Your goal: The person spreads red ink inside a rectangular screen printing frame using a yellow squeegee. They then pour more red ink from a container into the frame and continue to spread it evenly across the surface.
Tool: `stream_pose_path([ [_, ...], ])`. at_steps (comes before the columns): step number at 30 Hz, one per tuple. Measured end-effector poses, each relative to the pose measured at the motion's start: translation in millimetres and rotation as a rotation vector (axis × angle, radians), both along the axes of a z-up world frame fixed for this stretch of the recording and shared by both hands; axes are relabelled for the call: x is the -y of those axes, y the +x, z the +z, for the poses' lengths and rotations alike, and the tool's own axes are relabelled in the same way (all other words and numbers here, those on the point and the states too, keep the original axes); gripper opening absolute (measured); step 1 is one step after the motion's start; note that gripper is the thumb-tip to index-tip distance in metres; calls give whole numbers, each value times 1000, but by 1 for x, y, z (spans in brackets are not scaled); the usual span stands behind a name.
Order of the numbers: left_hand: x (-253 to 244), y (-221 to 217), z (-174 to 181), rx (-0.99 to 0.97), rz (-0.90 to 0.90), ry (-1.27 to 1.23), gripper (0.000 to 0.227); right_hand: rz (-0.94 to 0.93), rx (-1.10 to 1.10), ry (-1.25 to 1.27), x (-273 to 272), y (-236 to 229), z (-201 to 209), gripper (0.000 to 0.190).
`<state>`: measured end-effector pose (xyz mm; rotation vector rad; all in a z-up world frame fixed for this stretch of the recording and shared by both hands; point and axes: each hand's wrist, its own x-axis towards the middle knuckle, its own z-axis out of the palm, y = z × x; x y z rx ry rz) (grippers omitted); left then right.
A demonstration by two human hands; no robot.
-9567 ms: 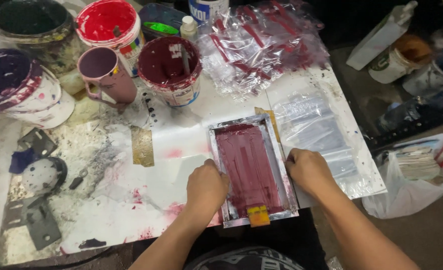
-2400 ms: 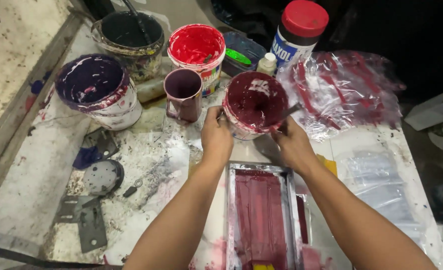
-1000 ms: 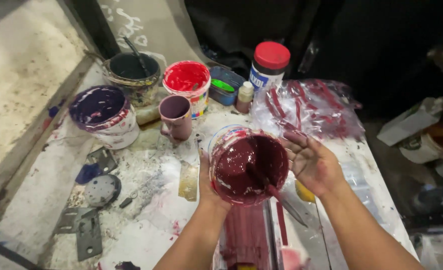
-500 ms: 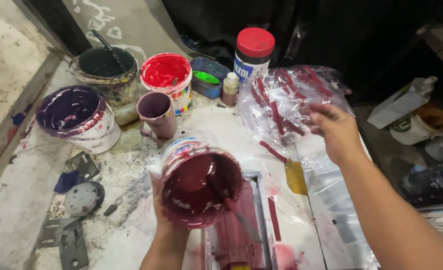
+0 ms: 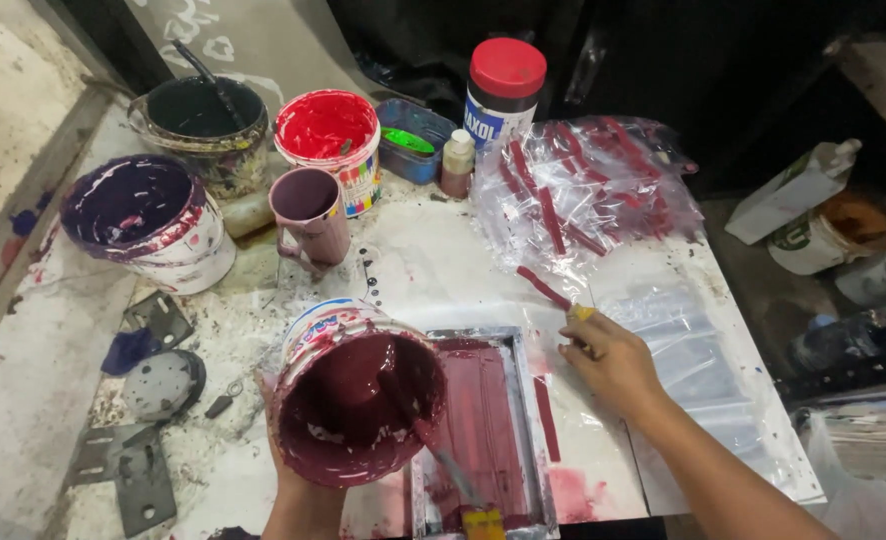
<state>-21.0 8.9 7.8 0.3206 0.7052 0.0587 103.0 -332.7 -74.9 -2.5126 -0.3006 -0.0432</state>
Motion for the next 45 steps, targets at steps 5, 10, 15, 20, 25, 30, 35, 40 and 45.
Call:
stream_pose_path([
  [5,2,-2,6,-28,23,60,78,67,50,-103,-29,17,20,32],
  [10,-1,-6,7,-61,64,120,78,20,-124,-452,-80,49,47,52],
  [15,0,-9,14,-53,36,119,86,165,25,-714,-97,71,19,26],
  [20,-5,-11,34,-99,54,129,83,31,-43,-687,-91,91,84,29],
  [25,-6,-8,51,-170,34,80,84,-189,15,-368,-48,141,170,22],
  [30,-6,-3,45,-135,17,153,84,-310,660,-592,42,265,193,24],
  [35,-6,8,39,-170,20,104,83,-238,978,-1015,68,306,213,2],
  [40,-19,13,-24,-104,22,124,80,-264,1139,-1144,18,321,179,25],
  [45,0,17,48,-192,-7,45,94,78,549,-853,-48,274,109,26],
])
